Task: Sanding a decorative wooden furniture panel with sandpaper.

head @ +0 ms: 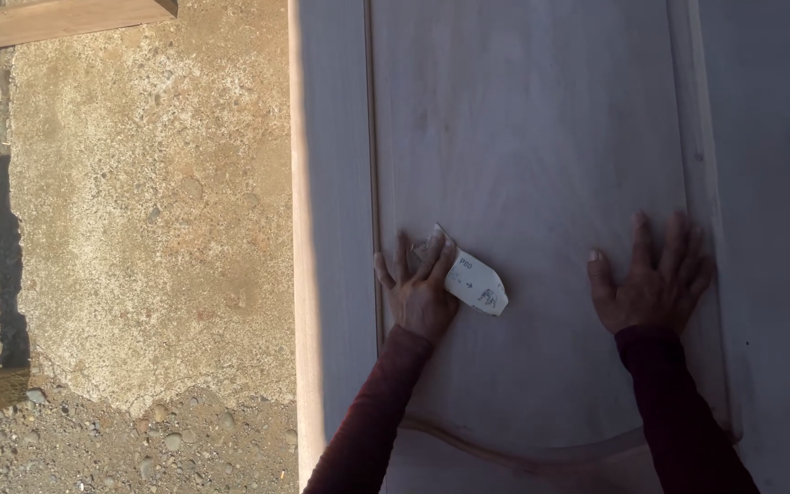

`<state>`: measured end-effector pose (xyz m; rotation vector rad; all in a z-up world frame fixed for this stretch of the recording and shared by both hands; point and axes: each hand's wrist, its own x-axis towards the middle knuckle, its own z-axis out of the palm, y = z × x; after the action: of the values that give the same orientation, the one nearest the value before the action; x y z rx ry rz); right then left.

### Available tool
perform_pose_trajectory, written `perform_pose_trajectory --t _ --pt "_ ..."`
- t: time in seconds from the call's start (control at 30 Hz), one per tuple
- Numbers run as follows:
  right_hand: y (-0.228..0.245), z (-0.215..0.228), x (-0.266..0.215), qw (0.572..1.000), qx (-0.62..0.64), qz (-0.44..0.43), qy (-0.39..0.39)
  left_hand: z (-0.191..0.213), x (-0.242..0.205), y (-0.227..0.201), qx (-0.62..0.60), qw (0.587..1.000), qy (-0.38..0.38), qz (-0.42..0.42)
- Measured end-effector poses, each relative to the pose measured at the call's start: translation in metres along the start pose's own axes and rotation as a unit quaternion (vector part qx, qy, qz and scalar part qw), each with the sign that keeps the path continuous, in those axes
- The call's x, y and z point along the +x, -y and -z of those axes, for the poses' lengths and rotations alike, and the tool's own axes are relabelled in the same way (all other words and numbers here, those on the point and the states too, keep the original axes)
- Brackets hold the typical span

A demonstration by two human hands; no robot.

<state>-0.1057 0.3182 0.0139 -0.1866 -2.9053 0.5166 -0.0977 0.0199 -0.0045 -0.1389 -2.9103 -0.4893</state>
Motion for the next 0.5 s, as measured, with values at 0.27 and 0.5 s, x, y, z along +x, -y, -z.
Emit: perform_pose_trajectory --t 0.27,0.5 --pt "-0.004 -0.009 0.0 1.0 0.004 -0.004 -0.004 -0.018 0.048 -0.001 -0.008 1.0 -0.02 0.011" --pt "-0.003 0.001 0.002 1.0 0.003 -0.015 0.005 0.001 -0.018 -0.009 -0.015 1.0 -0.019 -0.012"
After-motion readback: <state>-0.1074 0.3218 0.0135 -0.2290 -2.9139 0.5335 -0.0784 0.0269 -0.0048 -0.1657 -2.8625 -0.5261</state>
